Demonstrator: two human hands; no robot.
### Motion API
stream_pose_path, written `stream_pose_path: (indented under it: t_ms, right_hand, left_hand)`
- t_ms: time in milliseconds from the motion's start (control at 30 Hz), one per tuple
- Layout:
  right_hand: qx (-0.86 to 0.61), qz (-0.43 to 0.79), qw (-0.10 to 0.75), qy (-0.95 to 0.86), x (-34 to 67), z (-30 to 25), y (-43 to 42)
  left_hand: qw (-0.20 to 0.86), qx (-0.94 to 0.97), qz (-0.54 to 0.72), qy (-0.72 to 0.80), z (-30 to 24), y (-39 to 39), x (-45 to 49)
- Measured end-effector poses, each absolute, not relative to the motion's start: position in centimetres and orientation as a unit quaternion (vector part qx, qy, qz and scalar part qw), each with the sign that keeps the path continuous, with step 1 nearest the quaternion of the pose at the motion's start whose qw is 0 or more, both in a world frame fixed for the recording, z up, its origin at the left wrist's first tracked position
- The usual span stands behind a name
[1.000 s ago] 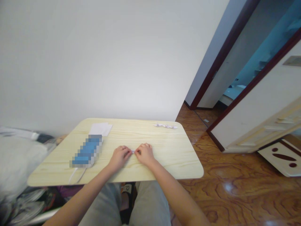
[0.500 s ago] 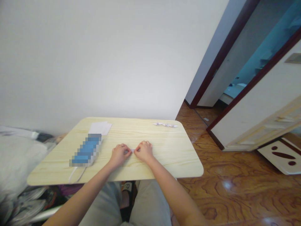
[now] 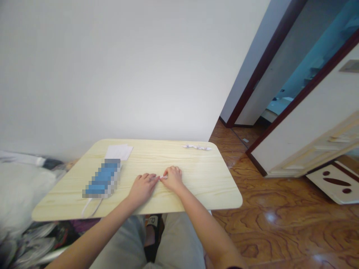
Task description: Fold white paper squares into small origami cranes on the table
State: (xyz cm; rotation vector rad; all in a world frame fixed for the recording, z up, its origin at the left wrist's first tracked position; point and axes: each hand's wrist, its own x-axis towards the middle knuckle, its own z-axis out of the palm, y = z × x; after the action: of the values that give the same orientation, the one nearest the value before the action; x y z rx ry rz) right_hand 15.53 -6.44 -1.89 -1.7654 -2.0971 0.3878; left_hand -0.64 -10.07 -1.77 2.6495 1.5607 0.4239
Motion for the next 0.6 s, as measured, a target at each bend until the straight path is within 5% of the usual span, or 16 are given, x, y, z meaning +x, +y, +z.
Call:
stream_pose_path:
  t_ms: [600]
  right_hand:
    - [-0.655, 0.102, 0.218, -0.716, 16.8, -2.3, -8.1]
  left_hand:
    - [0.016, 0.871, 0.120, 0.477, -1.5, -11.3, -0.9]
